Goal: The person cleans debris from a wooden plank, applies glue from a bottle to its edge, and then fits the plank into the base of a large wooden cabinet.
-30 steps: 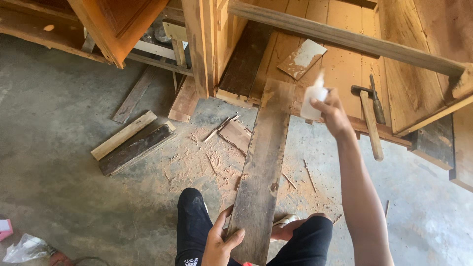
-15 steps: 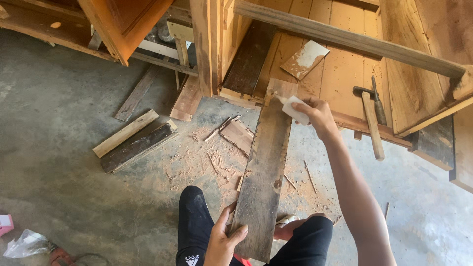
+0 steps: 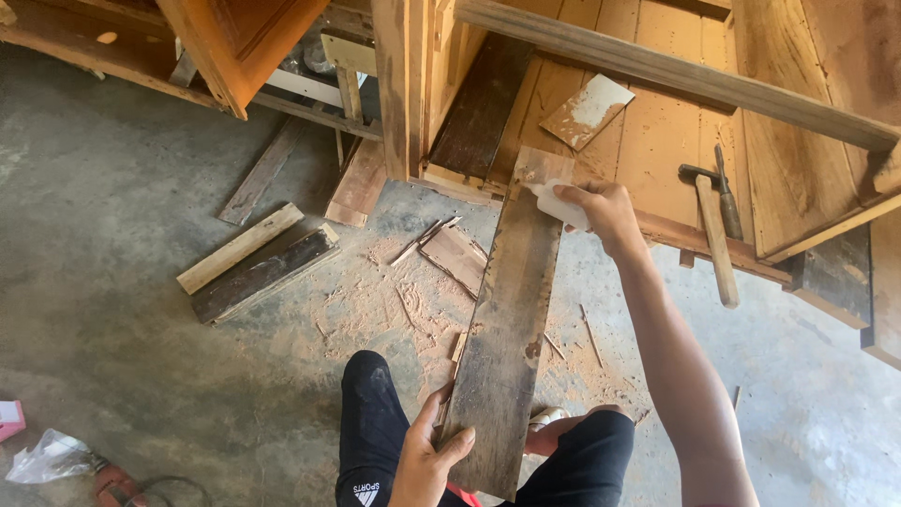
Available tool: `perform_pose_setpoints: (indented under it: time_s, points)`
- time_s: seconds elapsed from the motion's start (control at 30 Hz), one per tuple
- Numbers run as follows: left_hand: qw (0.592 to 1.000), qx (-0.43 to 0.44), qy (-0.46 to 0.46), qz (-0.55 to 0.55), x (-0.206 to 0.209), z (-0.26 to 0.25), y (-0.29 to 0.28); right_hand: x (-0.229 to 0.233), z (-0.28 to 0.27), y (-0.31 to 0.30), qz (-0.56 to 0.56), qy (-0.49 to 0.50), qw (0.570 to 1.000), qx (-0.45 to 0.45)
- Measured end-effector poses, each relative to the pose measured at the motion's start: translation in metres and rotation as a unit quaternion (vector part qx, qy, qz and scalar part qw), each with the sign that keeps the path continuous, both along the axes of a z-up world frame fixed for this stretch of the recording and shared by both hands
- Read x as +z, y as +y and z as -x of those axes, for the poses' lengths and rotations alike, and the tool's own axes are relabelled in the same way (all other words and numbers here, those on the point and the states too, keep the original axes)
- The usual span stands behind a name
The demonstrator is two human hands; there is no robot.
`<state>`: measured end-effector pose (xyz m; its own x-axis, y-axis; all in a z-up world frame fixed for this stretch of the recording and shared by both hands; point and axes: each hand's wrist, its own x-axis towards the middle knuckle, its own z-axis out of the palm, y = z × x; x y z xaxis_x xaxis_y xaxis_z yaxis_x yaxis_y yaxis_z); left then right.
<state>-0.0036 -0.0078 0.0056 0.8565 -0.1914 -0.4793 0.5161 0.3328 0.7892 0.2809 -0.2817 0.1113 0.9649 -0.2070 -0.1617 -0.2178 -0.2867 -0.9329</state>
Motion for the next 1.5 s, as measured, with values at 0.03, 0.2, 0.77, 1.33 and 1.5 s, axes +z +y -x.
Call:
perform_pose_setpoints:
  time_s: [0.03, 0.2, 0.77, 1.33, 1.5]
  points:
    - [1.000, 0.005, -0.003, 0.004, -0.001, 0.000, 0.000, 0.001, 0.000, 0.000, 0.004, 0.005, 1.000, -0.001]
    - [1.000, 0.008, -0.020, 0.011, -0.001, 0.001, -0.001, 0.005, 0.001, 0.001, 0.023, 0.017, 1.000, -0.001]
    - [1.000, 0.006, 0.009, 0.000, 0.012, -0.001, 0.001, 0.005, -0.001, 0.000, 0.006, 0.015, 1.000, 0.012]
    - [0.996, 0.016, 0.086, 0.007, 0.008, -0.015, 0.010, -0.005, -0.015, -0.055, -0.140, -0.138, 0.970, -0.140]
    - [0.988, 0.028, 0.150, 0.035, 0.031, -0.021, 0.010, -0.014, -0.030, -0.084, 0.180, -0.082, 0.929, -0.312]
